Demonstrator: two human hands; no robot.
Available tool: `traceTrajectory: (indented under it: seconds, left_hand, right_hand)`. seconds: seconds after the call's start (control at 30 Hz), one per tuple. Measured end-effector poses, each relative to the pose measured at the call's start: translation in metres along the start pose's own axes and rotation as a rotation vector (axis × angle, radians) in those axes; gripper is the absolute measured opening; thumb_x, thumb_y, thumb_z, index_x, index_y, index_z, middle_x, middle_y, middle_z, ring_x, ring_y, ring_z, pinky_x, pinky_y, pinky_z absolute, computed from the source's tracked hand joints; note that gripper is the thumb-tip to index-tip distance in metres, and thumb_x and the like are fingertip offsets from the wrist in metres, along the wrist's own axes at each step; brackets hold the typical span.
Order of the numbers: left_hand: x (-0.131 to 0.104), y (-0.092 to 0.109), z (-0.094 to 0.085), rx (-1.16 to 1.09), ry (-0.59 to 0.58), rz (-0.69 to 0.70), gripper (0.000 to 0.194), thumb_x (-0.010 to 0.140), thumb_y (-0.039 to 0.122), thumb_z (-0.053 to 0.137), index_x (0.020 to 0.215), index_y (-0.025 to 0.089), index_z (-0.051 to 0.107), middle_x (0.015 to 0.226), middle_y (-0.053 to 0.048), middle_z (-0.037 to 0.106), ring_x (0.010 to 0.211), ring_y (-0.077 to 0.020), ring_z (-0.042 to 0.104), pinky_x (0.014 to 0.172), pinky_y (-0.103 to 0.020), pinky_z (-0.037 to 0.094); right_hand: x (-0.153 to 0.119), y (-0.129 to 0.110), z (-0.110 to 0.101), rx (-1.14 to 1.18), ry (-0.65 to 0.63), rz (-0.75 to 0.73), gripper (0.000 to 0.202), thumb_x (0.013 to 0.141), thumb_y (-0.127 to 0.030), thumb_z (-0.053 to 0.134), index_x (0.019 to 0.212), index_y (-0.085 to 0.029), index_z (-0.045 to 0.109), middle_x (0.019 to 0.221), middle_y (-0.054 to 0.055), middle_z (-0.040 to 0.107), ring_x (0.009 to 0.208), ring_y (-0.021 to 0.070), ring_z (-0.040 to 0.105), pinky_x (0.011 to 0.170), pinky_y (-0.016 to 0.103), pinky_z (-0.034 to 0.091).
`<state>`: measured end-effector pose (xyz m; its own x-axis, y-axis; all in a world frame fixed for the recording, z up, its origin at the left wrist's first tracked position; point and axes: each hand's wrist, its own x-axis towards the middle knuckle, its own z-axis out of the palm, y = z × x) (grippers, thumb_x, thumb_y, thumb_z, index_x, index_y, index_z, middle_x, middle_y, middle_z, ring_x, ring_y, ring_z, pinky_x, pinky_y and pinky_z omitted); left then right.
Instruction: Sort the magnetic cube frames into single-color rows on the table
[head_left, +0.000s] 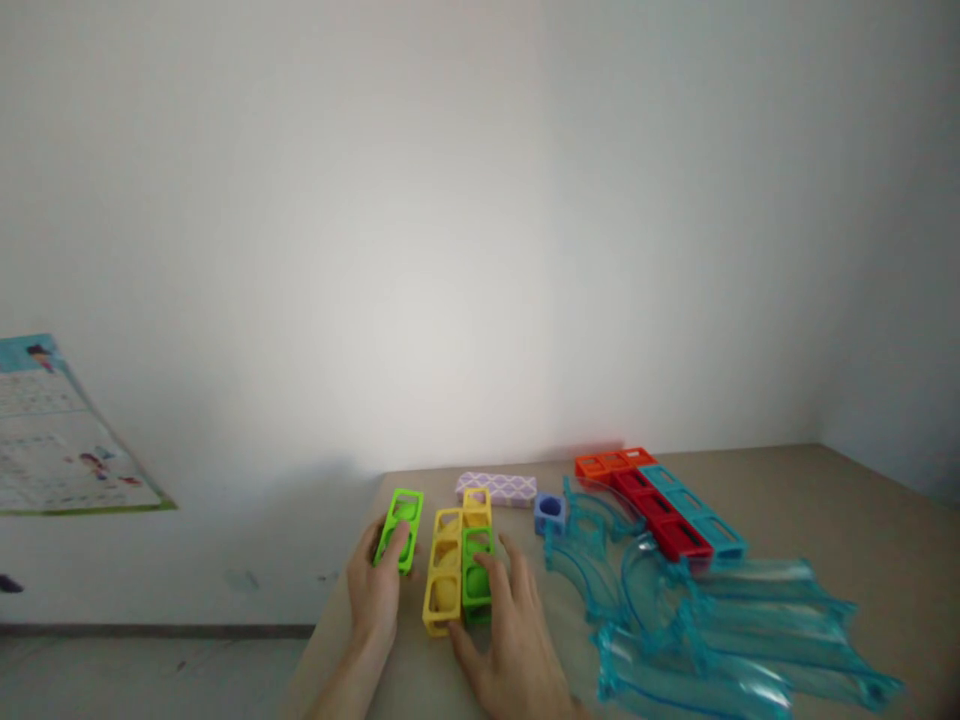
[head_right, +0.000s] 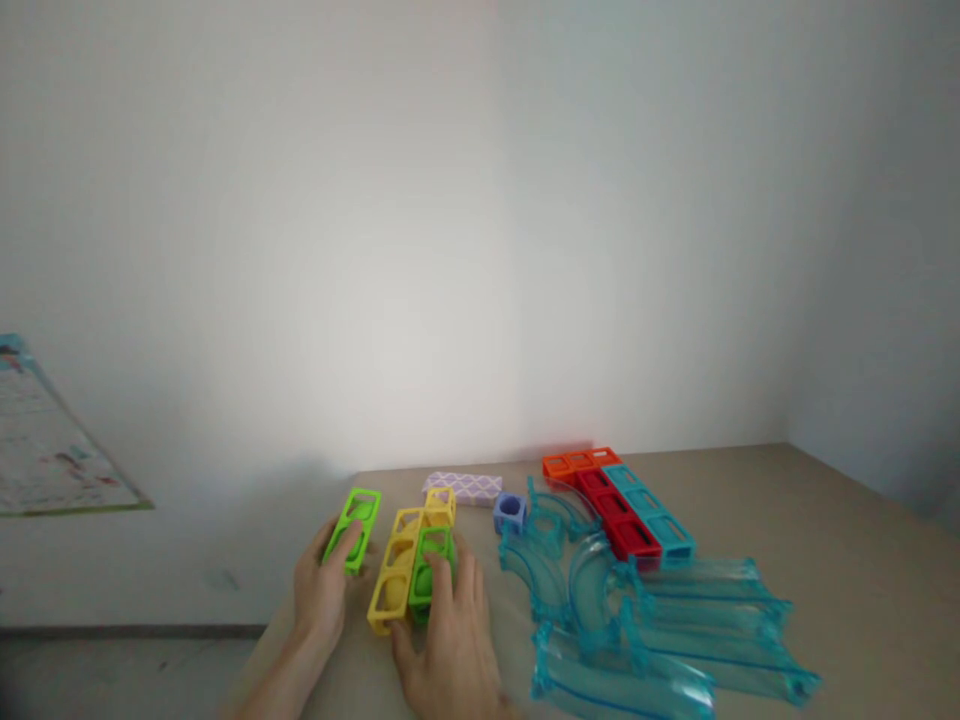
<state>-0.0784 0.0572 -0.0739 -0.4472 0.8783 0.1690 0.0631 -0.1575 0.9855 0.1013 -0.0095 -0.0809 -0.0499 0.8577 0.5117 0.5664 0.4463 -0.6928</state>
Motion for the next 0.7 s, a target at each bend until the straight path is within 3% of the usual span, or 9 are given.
traceTrajectory:
  seconds: [0.07,0.17,0.23,0.3,0.4,0.5,0.57,0.63,0.7]
  left_hand:
    - [-0.001,0.011,-0.015,-0.029,-0.187,0.062,0.056,0.067,0.049,0.076,0.112,0.016,0.069,0.103,-0.012,0.073,0.088,-0.0299,0.070,0.067,-0.032,0.056]
    - [-0.011,0.031,-0.032,0.039,-0.602,0.102,0.061,0.056,0.035,0.086,0.112,0.018,0.072,0.112,-0.014,0.072,0.107,-0.0352,0.065,0.089,-0.037,0.053]
    - [-0.021,0.041,-0.035,0.063,-0.836,0.039,0.081,0.056,0.029,0.086,0.132,0.022,0.059,0.122,-0.014,0.068,0.109,-0.0356,0.064,0.090,-0.040,0.053]
    - [-0.027,0.046,-0.032,0.097,-0.906,0.031,0.080,0.056,0.028,0.087,0.131,0.022,0.061,0.122,-0.013,0.068,0.108,-0.0357,0.064,0.090,-0.041,0.053]
    - [-0.024,0.044,-0.027,0.058,-0.788,0.056,0.059,0.053,0.035,0.088,0.108,0.016,0.073,0.106,-0.014,0.073,0.098,-0.0352,0.067,0.085,-0.039,0.054]
    - [-0.006,0.036,-0.025,-0.094,-0.511,0.024,0.055,0.067,0.046,0.078,0.111,0.015,0.068,0.108,-0.015,0.072,0.083,-0.0290,0.070,0.065,-0.034,0.055]
    - [0.008,0.028,-0.025,-0.024,-0.307,0.013,0.053,0.073,0.049,0.072,0.113,0.015,0.065,0.111,-0.015,0.071,0.080,-0.0266,0.069,0.061,-0.032,0.054]
    - [0.018,0.017,-0.024,0.157,-0.206,0.010,0.051,0.070,0.047,0.075,0.108,0.014,0.066,0.104,-0.015,0.073,0.086,-0.0277,0.069,0.072,-0.036,0.055]
    - [0.022,0.008,-0.022,0.269,-0.206,0.024,0.050,0.063,0.041,0.080,0.104,0.015,0.070,0.098,-0.013,0.074,0.092,-0.0294,0.067,0.087,-0.041,0.051]
  right_hand:
    - [-0.002,-0.002,-0.004,0.022,0.038,-0.076,0.070,0.082,-0.026,0.064,0.143,-0.022,0.031,0.151,0.016,0.031,0.140,0.0330,0.034,0.111,0.051,0.037]
    - [-0.005,-0.002,-0.011,0.105,0.011,-0.185,0.089,0.082,-0.033,0.066,0.151,-0.019,0.012,0.150,0.018,0.035,0.139,0.0318,0.038,0.109,0.045,0.042]
    - [-0.006,-0.002,-0.014,0.180,-0.048,-0.213,0.082,0.084,-0.030,0.065,0.150,-0.021,0.016,0.143,0.015,0.047,0.131,0.0281,0.048,0.104,0.040,0.047]
    - [-0.004,-0.006,-0.018,0.264,-0.107,-0.218,0.057,0.087,-0.026,0.062,0.138,-0.025,0.037,0.126,0.009,0.060,0.116,0.0227,0.059,0.096,0.033,0.050]
    - [0.002,-0.015,-0.024,0.304,-0.025,-0.227,0.021,0.089,-0.022,0.060,0.109,-0.024,0.054,0.100,0.005,0.065,0.095,0.0190,0.063,0.083,0.028,0.052]
    - [0.008,-0.019,-0.029,0.213,0.125,-0.192,0.014,0.090,-0.021,0.060,0.102,-0.024,0.053,0.093,0.004,0.060,0.088,0.0189,0.061,0.077,0.029,0.051]
    - [0.013,-0.015,-0.031,0.155,0.186,-0.122,0.014,0.092,-0.023,0.058,0.104,-0.024,0.052,0.094,0.004,0.058,0.088,0.0192,0.060,0.077,0.030,0.050]
    - [0.017,-0.007,-0.030,0.114,0.248,-0.051,0.013,0.094,-0.025,0.055,0.106,-0.023,0.050,0.097,0.005,0.057,0.091,0.0203,0.058,0.080,0.033,0.050]
    - [0.020,0.002,-0.027,0.077,0.307,-0.003,0.012,0.094,-0.025,0.053,0.105,-0.021,0.050,0.097,0.006,0.057,0.092,0.0222,0.057,0.081,0.036,0.050]
